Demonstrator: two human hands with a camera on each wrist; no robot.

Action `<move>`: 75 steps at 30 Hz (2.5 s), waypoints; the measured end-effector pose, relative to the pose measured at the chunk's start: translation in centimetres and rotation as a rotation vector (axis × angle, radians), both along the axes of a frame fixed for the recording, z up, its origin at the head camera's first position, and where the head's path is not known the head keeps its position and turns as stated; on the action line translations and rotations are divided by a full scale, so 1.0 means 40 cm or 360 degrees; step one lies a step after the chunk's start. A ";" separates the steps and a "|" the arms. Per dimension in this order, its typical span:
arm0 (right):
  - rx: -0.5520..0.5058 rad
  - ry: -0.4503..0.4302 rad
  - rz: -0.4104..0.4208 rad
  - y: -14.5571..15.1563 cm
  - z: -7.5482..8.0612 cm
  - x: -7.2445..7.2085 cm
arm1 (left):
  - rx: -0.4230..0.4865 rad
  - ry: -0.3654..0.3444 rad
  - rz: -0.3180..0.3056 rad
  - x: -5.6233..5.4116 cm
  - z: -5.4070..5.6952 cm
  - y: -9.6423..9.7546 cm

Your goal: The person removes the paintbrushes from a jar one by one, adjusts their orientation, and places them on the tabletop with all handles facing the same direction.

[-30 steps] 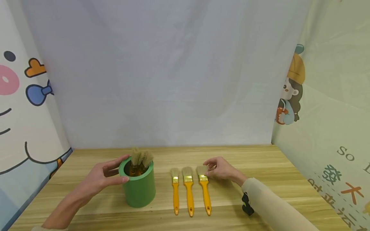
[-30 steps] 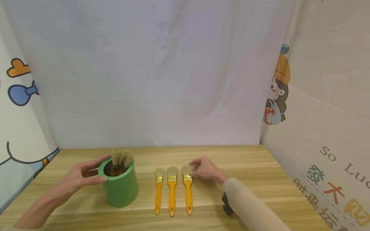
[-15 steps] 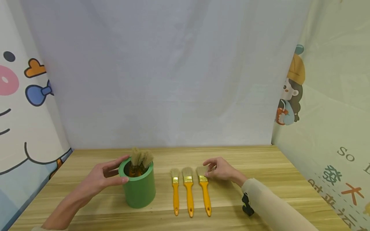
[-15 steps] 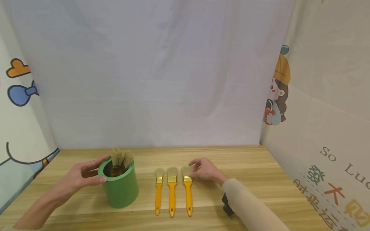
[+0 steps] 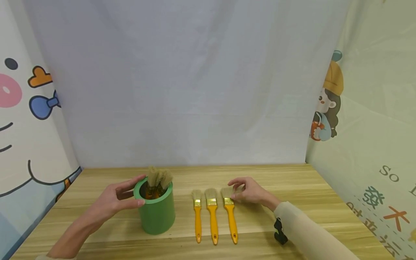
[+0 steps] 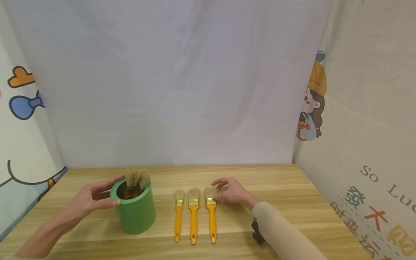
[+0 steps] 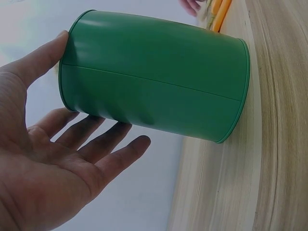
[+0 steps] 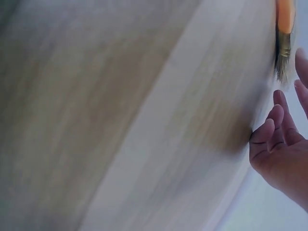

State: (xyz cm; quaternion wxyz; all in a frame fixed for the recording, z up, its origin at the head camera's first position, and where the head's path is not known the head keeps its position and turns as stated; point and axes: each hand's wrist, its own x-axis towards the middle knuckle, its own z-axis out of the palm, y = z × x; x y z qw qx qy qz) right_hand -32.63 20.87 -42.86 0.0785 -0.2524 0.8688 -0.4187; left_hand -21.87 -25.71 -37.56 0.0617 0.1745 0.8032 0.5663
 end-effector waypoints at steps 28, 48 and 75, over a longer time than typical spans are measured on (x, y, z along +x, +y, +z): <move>-0.0241 -0.0003 0.0000 0.000 0.083 0.065 | 0.0022 0.0011 -0.0031 0.003 0.006 0.000; -0.0397 -0.0004 0.0181 -0.177 0.147 0.121 | 0.0012 0.0043 -0.0015 -0.001 -0.003 -0.002; -0.0301 0.0173 0.0109 -0.444 0.193 0.139 | 0.0034 -0.0009 -0.0019 0.001 0.001 -0.002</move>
